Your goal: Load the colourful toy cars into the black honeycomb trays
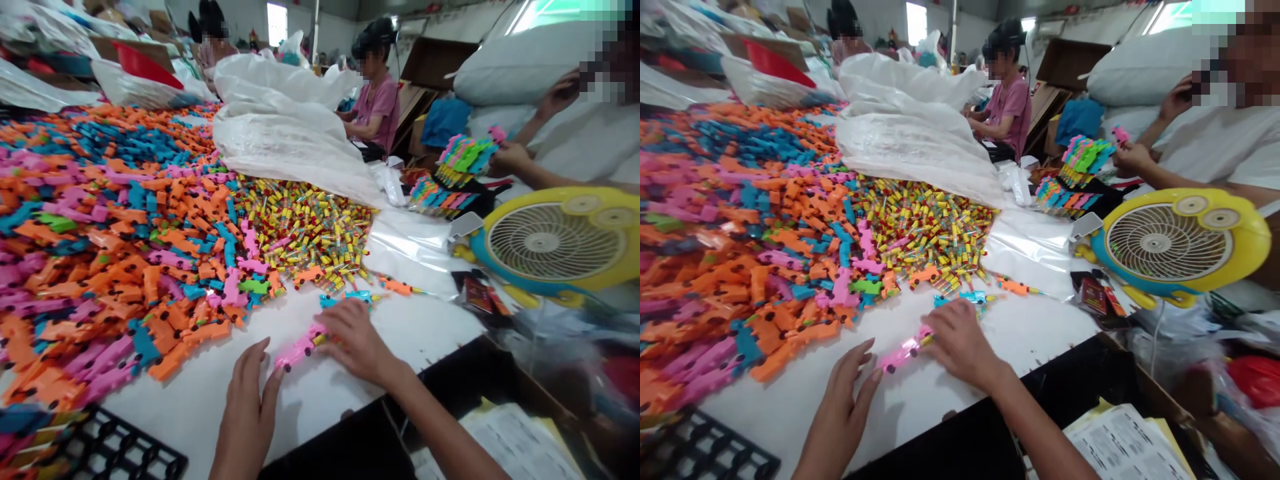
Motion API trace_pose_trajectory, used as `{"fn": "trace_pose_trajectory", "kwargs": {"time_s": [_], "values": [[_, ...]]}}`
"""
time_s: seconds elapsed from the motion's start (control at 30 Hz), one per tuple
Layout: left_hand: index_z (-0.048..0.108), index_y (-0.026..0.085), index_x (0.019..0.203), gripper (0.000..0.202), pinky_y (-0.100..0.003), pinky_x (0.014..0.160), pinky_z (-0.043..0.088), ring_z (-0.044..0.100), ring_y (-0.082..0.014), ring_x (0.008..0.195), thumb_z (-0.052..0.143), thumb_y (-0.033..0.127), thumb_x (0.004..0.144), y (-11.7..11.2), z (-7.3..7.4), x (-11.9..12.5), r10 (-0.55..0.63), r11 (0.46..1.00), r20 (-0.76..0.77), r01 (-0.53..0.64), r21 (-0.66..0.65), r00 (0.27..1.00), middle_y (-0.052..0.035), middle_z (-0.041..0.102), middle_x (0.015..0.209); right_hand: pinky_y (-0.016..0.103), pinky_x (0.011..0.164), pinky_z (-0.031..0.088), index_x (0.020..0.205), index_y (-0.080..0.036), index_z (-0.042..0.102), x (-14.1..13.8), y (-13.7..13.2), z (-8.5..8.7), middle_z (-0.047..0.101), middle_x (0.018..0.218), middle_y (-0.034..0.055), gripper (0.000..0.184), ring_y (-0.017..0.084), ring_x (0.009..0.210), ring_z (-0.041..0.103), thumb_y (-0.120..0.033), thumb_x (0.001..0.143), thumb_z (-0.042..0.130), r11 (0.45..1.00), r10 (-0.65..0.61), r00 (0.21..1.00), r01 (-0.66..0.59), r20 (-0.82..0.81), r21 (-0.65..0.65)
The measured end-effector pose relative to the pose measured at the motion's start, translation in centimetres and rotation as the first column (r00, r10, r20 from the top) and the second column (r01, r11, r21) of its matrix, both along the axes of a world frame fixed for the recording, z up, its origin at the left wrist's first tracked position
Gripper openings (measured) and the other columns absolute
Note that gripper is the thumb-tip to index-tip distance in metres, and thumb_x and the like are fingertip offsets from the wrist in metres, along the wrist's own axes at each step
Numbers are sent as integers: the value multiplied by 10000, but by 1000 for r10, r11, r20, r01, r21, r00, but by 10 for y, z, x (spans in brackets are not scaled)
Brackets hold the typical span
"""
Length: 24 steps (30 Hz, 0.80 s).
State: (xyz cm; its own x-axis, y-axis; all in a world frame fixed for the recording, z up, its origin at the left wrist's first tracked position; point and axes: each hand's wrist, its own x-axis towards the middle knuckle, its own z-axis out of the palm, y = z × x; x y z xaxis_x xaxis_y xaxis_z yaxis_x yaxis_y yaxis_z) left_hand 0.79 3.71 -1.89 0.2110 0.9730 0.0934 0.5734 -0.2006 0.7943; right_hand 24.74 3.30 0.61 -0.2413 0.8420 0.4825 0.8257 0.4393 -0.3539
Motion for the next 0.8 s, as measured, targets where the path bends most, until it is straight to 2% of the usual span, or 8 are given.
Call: {"fn": "trace_pose_trajectory", "kwargs": {"time_s": [0.07,0.13,0.2,0.27,0.4,0.53,0.7,0.8], "values": [[504,259,1298,450,-524,981,480,552,-282,1174,465,457,896,3,-6,2,-40,999,-76,43,31,996,-121,541,1295,412,892,411,1095,-183,630,24,16,8,669,1041,109,224,241,1000,577,-269,941,491,969,-236,971,238,42,-66],[523,244,1294,442,-543,992,466,527,-299,1210,459,440,903,5,-11,6,-73,994,-144,83,68,987,-133,543,1305,372,847,443,973,-164,666,38,37,13,685,993,123,238,240,971,608,-216,957,434,860,-425,885,460,189,-218],[507,233,1323,443,-534,980,476,523,-301,1218,443,399,917,6,-14,12,-69,988,-182,92,121,981,-147,532,1328,354,801,460,903,-142,664,42,58,16,701,943,146,193,257,931,639,-228,933,494,741,-475,812,577,341,-343],[474,232,1359,457,-520,965,487,528,-302,1216,445,360,921,6,-15,19,-76,978,-214,115,175,974,-159,517,1352,342,739,469,954,-113,639,38,74,17,711,901,169,180,280,878,665,-269,868,617,692,-468,792,604,392,-395],[439,224,1388,480,-499,948,495,532,-303,1214,463,332,921,8,-18,29,-97,955,-284,170,242,954,-177,504,1370,309,689,464,1117,-76,550,27,91,19,710,929,189,445,291,876,679,-297,778,735,696,-421,816,571,397,-435],[435,227,1389,471,-462,927,505,540,-278,1203,462,318,928,11,-23,34,-113,940,-331,209,271,937,-154,524,1370,261,738,449,1098,-131,570,29,100,20,683,1052,152,409,247,962,650,-288,764,748,761,-282,887,439,366,-477],[539,223,1301,387,-458,893,504,553,-276,1163,457,241,923,10,-24,40,-90,926,-370,215,311,925,-110,594,1319,250,760,439,976,-136,664,31,115,18,677,962,116,225,223,897,635,-247,785,708,802,-97,941,266,323,-535],[548,215,1292,392,-444,884,501,547,-271,1166,457,192,912,4,-25,43,-92,920,-367,220,324,926,-96,612,1303,253,794,433,1060,-152,675,22,118,12,648,1035,115,263,212,922,615,-200,802,669,821,1,957,165,289,-547]]}}
